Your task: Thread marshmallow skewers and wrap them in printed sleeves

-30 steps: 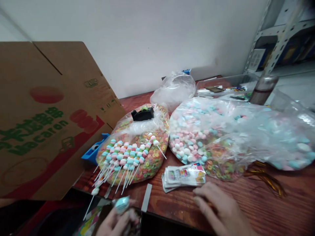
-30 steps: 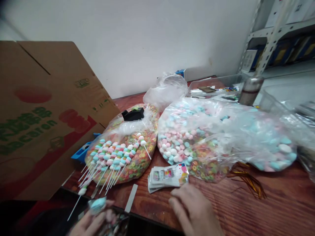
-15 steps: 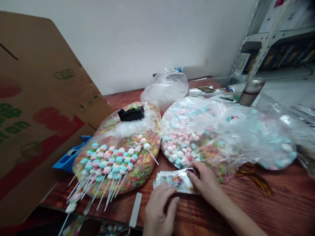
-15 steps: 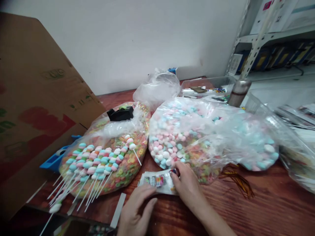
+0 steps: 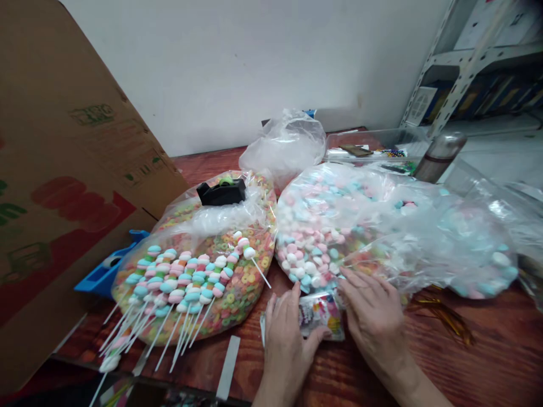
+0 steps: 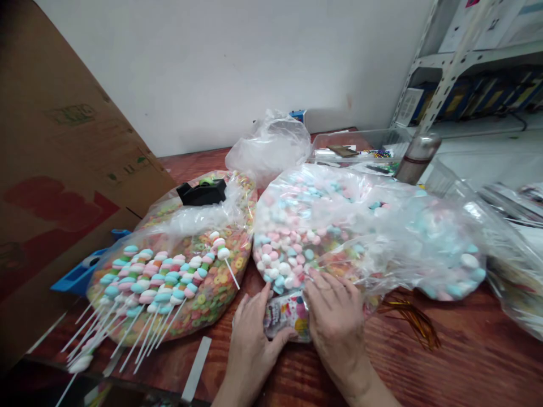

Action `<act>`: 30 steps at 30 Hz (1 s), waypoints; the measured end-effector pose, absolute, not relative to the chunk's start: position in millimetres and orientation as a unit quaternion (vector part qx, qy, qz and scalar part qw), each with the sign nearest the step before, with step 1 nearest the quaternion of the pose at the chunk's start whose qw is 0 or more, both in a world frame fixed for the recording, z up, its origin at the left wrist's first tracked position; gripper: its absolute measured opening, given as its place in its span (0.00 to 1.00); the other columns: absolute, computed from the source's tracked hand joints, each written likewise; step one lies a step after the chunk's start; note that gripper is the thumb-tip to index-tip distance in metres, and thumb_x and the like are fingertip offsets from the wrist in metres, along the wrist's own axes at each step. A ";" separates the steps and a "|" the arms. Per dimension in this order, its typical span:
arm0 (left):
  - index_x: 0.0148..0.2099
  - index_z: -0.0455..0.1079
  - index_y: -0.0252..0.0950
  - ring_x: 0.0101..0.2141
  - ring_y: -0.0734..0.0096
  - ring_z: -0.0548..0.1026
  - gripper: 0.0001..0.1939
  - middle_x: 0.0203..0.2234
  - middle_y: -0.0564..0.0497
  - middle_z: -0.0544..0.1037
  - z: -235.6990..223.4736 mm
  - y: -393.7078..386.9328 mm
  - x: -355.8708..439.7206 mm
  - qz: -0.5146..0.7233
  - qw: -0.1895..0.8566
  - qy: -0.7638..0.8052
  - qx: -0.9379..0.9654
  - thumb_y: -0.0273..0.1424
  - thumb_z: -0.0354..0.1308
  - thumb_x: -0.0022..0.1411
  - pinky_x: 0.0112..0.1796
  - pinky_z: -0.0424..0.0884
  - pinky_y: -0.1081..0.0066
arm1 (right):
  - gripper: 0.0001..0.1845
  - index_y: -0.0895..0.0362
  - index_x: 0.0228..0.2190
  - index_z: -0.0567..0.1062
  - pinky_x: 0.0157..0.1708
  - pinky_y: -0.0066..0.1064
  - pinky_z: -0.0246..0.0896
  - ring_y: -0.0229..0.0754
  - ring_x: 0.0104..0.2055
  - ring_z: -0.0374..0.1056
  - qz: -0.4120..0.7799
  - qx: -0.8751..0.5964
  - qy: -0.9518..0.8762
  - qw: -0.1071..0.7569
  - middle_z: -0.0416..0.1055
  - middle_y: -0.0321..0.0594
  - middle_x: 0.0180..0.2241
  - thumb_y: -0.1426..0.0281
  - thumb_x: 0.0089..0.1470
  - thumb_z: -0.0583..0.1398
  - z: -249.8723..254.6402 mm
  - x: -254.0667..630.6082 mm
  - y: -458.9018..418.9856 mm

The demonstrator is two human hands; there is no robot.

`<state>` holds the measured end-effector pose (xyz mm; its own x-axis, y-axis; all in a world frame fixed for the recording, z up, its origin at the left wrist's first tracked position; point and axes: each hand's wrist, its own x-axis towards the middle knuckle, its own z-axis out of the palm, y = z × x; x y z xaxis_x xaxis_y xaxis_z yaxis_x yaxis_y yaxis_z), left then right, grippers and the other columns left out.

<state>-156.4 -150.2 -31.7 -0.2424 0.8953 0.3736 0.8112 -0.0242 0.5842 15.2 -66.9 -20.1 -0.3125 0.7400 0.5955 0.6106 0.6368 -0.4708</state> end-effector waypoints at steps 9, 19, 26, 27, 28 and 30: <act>0.46 0.80 0.41 0.37 0.56 0.76 0.33 0.41 0.41 0.79 -16.4 -151.5 -57.6 0.574 0.695 0.402 0.158 0.40 0.77 0.33 0.40 0.71 0.63 | 0.15 0.53 0.36 0.74 0.30 0.26 0.65 0.40 0.30 0.69 0.493 -0.497 -0.573 0.426 0.74 0.35 0.29 0.56 0.63 0.54 15.8 54.7 -71.5; 0.37 0.79 0.33 0.37 0.65 0.77 0.12 0.34 0.46 0.81 16.2 -115.4 -54.4 0.671 0.622 0.401 0.045 0.32 0.72 0.48 0.47 0.70 0.65 | 0.13 0.55 0.36 0.76 0.35 0.26 0.67 0.41 0.35 0.71 0.520 -0.472 -0.580 0.413 0.75 0.37 0.32 0.58 0.57 0.61 13.2 82.6 -94.9; 0.34 0.76 0.34 0.39 0.61 0.78 0.11 0.32 0.48 0.81 10.1 -117.8 -46.8 0.672 0.583 0.444 0.110 0.31 0.72 0.48 0.48 0.70 0.63 | 0.20 0.56 0.26 0.72 0.29 0.25 0.61 0.40 0.30 0.65 0.518 -0.483 -0.604 0.366 0.69 0.34 0.25 0.56 0.61 0.55 1.9 88.1 -107.2; 0.34 0.76 0.34 0.37 0.63 0.78 0.11 0.31 0.49 0.81 8.8 -117.6 -46.3 0.673 0.583 0.443 0.101 0.31 0.72 0.48 0.46 0.71 0.64 | 0.21 0.56 0.24 0.71 0.27 0.24 0.59 0.39 0.28 0.63 0.511 -0.487 -0.610 0.360 0.67 0.34 0.23 0.55 0.61 0.54 1.6 88.6 -108.7; 0.33 0.76 0.34 0.34 0.65 0.77 0.11 0.30 0.50 0.80 7.4 -117.5 -45.9 0.674 0.589 0.437 0.088 0.32 0.72 0.48 0.44 0.72 0.65 | 0.23 0.56 0.22 0.70 0.25 0.24 0.56 0.37 0.25 0.61 0.503 -0.492 -0.615 0.355 0.65 0.33 0.21 0.54 0.62 0.54 1.9 89.0 -110.1; 0.29 0.74 0.33 0.27 0.71 0.74 0.12 0.25 0.51 0.78 4.6 -117.0 -45.5 0.676 0.607 0.415 0.051 0.34 0.73 0.47 0.37 0.72 0.69 | 0.26 0.56 0.20 0.69 0.22 0.24 0.53 0.36 0.22 0.59 0.492 -0.499 -0.612 0.366 0.62 0.32 0.19 0.53 0.63 0.52 4.3 90.6 -113.0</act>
<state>-45.5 -117.0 4.6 -0.2583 0.8630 -0.4341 -0.7781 0.0805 0.6229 90.6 -113.0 4.3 -0.2339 0.9713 -0.0437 0.2521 0.0172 -0.9676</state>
